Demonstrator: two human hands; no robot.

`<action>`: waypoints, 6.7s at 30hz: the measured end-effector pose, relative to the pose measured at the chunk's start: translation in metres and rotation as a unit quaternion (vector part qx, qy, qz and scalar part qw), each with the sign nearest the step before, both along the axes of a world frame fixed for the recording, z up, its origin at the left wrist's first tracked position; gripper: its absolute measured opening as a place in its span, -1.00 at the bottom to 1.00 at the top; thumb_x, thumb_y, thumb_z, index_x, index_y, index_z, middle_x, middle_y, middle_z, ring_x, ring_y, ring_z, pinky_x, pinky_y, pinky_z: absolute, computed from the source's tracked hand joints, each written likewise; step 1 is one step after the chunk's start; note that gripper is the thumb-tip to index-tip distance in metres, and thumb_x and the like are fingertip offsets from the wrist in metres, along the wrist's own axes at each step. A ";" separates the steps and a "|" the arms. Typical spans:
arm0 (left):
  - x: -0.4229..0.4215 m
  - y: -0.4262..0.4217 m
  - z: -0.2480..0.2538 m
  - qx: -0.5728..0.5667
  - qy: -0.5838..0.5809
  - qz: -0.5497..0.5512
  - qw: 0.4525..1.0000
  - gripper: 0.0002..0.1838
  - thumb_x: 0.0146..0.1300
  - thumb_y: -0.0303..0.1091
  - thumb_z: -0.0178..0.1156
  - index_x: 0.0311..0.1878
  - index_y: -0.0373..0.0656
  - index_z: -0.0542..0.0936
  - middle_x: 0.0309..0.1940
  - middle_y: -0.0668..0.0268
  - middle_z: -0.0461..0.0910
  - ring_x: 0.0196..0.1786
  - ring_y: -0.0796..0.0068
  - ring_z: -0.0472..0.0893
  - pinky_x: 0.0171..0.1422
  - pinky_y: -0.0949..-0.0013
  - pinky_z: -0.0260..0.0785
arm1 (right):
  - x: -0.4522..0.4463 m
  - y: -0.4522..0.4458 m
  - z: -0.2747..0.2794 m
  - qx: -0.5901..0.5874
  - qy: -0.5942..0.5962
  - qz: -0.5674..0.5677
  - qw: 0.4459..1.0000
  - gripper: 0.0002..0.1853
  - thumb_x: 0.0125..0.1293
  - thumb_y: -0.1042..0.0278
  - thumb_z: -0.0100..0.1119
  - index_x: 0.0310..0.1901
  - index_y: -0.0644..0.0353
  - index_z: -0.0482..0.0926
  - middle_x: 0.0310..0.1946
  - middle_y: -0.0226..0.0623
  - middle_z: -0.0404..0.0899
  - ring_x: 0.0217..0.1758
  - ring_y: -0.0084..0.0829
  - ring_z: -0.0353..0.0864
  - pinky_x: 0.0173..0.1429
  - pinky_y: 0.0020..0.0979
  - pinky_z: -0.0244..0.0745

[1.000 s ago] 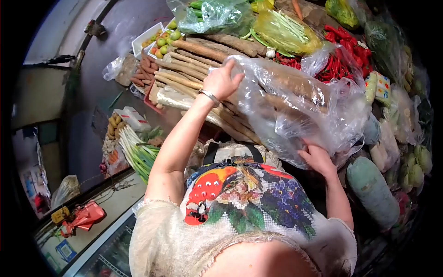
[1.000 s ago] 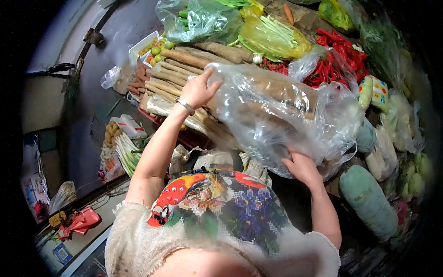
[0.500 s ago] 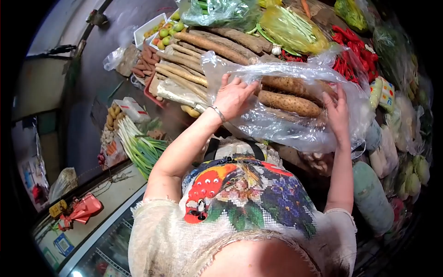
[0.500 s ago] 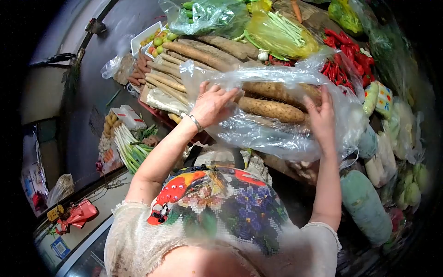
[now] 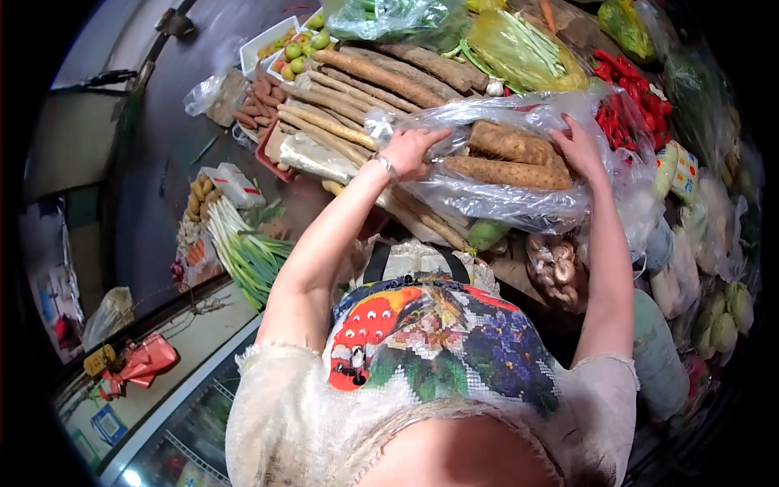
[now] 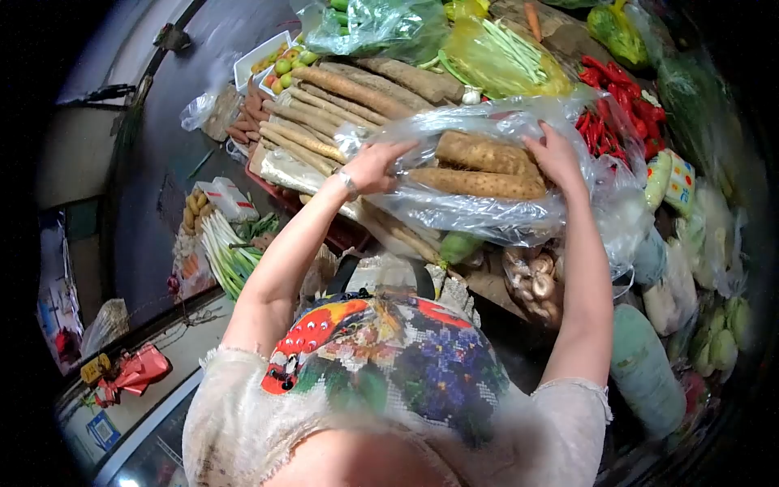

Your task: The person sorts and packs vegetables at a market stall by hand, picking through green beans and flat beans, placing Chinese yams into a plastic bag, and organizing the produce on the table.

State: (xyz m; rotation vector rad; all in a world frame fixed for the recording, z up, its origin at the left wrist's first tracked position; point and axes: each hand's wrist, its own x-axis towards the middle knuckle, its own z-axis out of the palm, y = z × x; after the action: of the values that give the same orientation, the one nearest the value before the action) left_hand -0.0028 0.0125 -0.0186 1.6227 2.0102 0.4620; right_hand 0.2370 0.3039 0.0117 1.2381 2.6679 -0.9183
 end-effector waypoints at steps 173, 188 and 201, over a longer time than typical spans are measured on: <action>-0.095 -0.120 -0.055 0.034 0.050 0.161 0.985 -0.43 0.22 0.09 0.16 0.26 0.09 0.44 0.35 0.05 0.21 0.39 0.06 0.17 0.37 -0.14 -0.07 | -0.205 -0.248 -0.052 0.188 -0.046 0.012 0.981 -0.60 0.32 0.31 0.14 0.19 0.10 0.46 0.06 -0.09 0.41 0.11 -0.08 0.40 0.19 -0.04 0.20; -0.100 -0.116 -0.068 0.115 0.085 0.149 0.978 -0.31 0.21 0.08 0.13 0.38 0.01 0.33 0.29 0.03 0.27 0.43 0.06 0.18 0.45 -0.24 -0.21 | -0.210 -0.246 -0.067 0.206 -0.013 -0.032 0.978 -0.65 0.22 0.32 0.19 0.04 0.18 0.52 -0.05 -0.08 0.44 0.07 -0.10 0.41 0.16 -0.09 0.24; -0.100 -0.117 -0.072 0.123 0.097 0.154 0.976 -0.33 0.21 0.08 0.12 0.36 0.04 0.35 0.29 0.03 0.29 0.42 0.06 0.19 0.46 -0.23 -0.20 | -0.209 -0.236 -0.071 0.259 -0.005 -0.009 0.966 -0.73 0.25 0.41 0.14 0.00 0.11 0.58 -0.12 -0.17 0.48 0.01 -0.16 0.41 0.15 -0.17 0.17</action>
State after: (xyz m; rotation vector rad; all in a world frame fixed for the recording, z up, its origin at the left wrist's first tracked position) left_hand -0.1029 -0.1046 -0.0907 1.5492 2.4505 0.7138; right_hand 0.0279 0.0679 -0.0597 1.3344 2.9983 -0.2040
